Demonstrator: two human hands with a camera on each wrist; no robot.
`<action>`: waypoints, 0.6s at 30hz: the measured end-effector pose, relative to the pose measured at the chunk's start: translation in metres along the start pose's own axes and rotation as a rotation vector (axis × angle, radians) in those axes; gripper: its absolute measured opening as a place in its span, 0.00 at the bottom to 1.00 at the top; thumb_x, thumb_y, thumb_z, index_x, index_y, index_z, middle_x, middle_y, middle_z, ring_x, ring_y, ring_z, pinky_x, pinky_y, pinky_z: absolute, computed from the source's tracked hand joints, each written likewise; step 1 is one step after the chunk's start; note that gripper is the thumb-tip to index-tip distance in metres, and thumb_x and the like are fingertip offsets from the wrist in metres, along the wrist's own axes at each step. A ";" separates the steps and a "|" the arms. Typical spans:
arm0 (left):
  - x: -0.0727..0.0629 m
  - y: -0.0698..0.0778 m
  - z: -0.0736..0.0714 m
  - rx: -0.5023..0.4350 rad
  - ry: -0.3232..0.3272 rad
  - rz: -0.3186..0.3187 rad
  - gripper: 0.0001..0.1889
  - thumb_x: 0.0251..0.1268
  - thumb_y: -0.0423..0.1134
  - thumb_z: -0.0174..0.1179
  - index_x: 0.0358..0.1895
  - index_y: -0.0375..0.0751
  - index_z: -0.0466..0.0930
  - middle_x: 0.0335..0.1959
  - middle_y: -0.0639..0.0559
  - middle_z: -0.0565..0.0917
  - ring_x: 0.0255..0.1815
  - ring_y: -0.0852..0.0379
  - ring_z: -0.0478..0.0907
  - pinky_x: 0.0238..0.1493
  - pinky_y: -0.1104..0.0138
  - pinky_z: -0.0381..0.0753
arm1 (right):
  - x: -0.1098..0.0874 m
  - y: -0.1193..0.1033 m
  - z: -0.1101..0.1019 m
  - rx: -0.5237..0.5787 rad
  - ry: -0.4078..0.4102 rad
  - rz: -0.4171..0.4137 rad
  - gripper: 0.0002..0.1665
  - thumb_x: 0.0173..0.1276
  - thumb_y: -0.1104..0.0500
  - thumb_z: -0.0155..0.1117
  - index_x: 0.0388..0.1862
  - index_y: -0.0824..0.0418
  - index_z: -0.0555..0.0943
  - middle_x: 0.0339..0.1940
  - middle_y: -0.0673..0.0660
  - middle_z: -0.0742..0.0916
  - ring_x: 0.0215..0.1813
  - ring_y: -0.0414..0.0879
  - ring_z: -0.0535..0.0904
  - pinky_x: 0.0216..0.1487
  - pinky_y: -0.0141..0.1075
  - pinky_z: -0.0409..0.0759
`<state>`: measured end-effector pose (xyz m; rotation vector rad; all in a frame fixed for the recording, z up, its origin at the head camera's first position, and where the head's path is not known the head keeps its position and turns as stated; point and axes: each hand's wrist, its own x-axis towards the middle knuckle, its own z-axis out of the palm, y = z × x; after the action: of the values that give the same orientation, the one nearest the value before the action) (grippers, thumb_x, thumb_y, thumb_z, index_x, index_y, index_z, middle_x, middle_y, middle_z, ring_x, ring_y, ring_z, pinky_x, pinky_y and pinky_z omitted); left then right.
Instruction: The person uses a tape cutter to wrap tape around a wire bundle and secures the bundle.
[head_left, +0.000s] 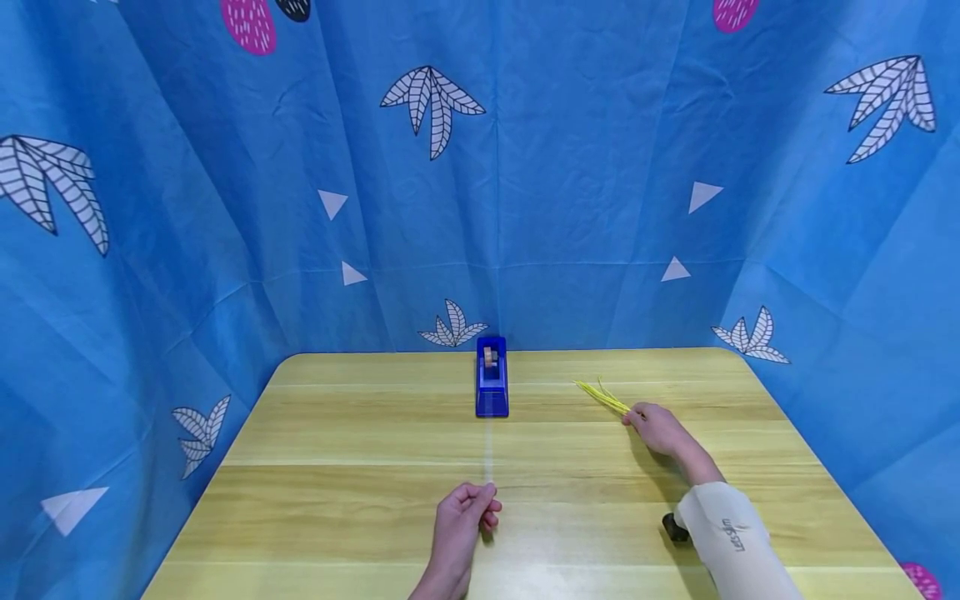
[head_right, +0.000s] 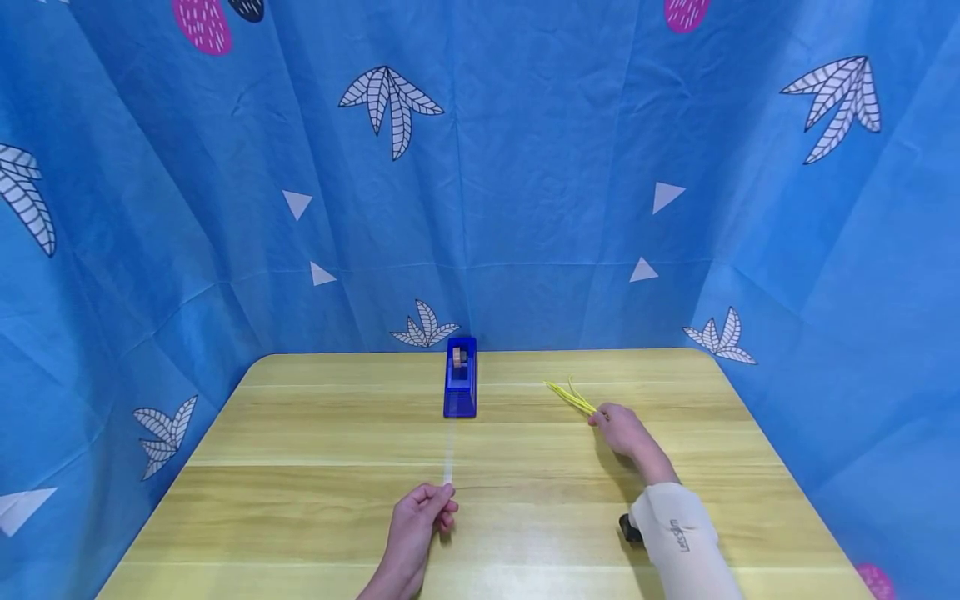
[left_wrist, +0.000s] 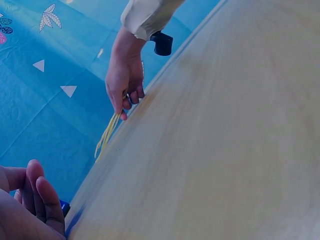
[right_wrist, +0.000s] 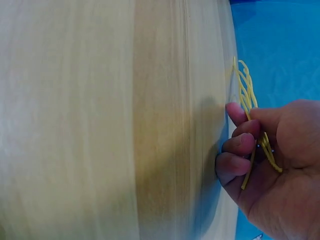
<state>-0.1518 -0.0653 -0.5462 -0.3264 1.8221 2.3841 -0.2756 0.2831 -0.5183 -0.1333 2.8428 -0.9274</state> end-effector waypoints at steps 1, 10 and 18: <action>0.000 0.000 0.000 -0.001 0.001 0.000 0.09 0.73 0.37 0.64 0.38 0.34 0.80 0.27 0.53 0.86 0.25 0.61 0.79 0.29 0.72 0.79 | 0.000 0.000 0.000 -0.002 0.001 0.000 0.20 0.84 0.62 0.43 0.49 0.70 0.83 0.48 0.66 0.87 0.44 0.53 0.77 0.44 0.45 0.72; 0.000 0.000 0.000 -0.002 0.000 0.005 0.08 0.73 0.37 0.64 0.38 0.34 0.80 0.27 0.53 0.86 0.25 0.61 0.79 0.29 0.72 0.79 | 0.002 0.002 0.003 0.040 0.018 0.011 0.21 0.85 0.61 0.42 0.48 0.70 0.83 0.45 0.65 0.87 0.34 0.49 0.69 0.39 0.40 0.68; 0.001 -0.001 0.000 0.000 -0.002 0.008 0.09 0.74 0.37 0.64 0.38 0.34 0.80 0.27 0.53 0.86 0.25 0.61 0.79 0.29 0.72 0.79 | 0.001 0.002 0.004 0.011 0.077 -0.035 0.19 0.84 0.62 0.47 0.44 0.67 0.85 0.42 0.63 0.89 0.35 0.48 0.73 0.38 0.40 0.70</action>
<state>-0.1525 -0.0652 -0.5470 -0.3172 1.8258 2.3883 -0.2764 0.2823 -0.5232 -0.1498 2.9145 -0.9758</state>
